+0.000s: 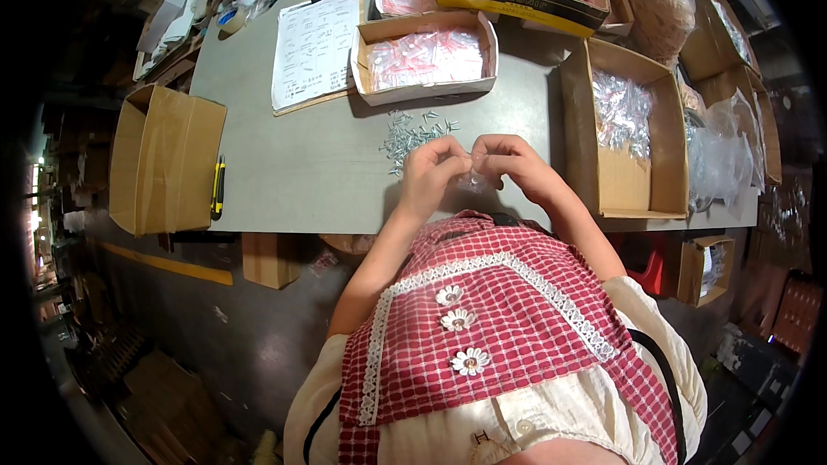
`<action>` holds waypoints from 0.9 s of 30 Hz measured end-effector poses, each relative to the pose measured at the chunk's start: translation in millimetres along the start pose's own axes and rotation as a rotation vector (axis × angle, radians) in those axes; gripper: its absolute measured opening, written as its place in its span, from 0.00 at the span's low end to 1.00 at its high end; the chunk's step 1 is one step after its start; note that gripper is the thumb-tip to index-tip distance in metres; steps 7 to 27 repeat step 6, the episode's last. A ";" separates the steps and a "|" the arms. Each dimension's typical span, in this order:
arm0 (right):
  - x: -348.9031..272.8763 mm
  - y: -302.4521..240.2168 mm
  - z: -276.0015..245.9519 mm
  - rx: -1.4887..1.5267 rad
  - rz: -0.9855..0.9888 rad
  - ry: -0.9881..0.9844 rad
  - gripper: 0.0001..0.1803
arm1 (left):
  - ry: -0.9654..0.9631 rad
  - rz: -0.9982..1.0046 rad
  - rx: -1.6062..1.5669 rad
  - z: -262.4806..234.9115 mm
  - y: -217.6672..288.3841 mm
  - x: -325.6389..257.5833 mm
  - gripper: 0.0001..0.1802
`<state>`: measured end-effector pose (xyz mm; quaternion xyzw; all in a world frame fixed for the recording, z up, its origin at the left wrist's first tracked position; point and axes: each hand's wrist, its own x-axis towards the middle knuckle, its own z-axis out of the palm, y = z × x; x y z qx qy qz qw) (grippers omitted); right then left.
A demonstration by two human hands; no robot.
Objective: The person picks up small metal pieces from a pile on the table, places them into small plastic bags, and seals the bags.
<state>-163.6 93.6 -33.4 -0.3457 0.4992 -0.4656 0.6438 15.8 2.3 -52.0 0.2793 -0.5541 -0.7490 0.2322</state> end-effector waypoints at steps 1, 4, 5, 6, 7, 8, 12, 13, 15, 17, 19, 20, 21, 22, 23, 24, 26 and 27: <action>-2.0 -1.8 0.0 0.034 0.004 0.031 0.07 | -0.007 -0.003 0.002 -1.4 0.7 4.5 0.05; -12.5 -13.0 -2.1 0.150 -0.024 0.157 0.09 | -0.053 -0.017 0.045 3.8 15.9 20.6 0.07; -15.9 -14.0 -5.2 0.199 -0.075 0.233 0.09 | -0.073 -0.022 0.066 7.8 22.9 27.6 0.07; -19.6 -14.9 -9.2 0.246 -0.127 0.305 0.10 | -0.036 -0.004 0.118 10.6 26.2 36.5 0.09; -19.6 -14.9 -9.2 0.246 -0.127 0.305 0.10 | -0.036 -0.004 0.118 10.6 26.2 36.5 0.09; -19.6 -14.9 -9.2 0.246 -0.127 0.305 0.10 | -0.036 -0.004 0.118 10.6 26.2 36.5 0.09; -19.6 -14.9 -9.2 0.246 -0.127 0.305 0.10 | -0.036 -0.004 0.118 10.6 26.2 36.5 0.09; -19.6 -14.9 -9.2 0.246 -0.127 0.305 0.10 | -0.036 -0.004 0.118 10.6 26.2 36.5 0.09; -19.6 -14.9 -9.2 0.246 -0.127 0.305 0.10 | -0.036 -0.004 0.118 10.6 26.2 36.5 0.09; -19.6 -14.9 -9.2 0.246 -0.127 0.305 0.10 | -0.036 -0.004 0.118 10.6 26.2 36.5 0.09; -19.6 -14.9 -9.2 0.246 -0.127 0.305 0.10 | -0.036 -0.004 0.118 10.6 26.2 36.5 0.09; -19.6 -14.9 -9.2 0.246 -0.127 0.305 0.10 | -0.036 -0.004 0.118 10.6 26.2 36.5 0.09; -19.6 -14.9 -9.2 0.246 -0.127 0.305 0.10 | -0.036 -0.004 0.118 10.6 26.2 36.5 0.09; -19.6 -14.9 -9.2 0.246 -0.127 0.305 0.10 | -0.036 -0.004 0.118 10.6 26.2 36.5 0.09; -19.6 -14.9 -9.2 0.246 -0.127 0.305 0.10 | -0.036 -0.004 0.118 10.6 26.2 36.5 0.09; -19.6 -14.9 -9.2 0.246 -0.127 0.305 0.10 | -0.036 -0.004 0.118 10.6 26.2 36.5 0.09; -19.6 -14.9 -9.2 0.246 -0.127 0.305 0.10 | -0.036 -0.004 0.118 10.6 26.2 36.5 0.09; -19.6 -14.9 -9.2 0.246 -0.127 0.305 0.10 | -0.036 -0.004 0.118 10.6 26.2 36.5 0.09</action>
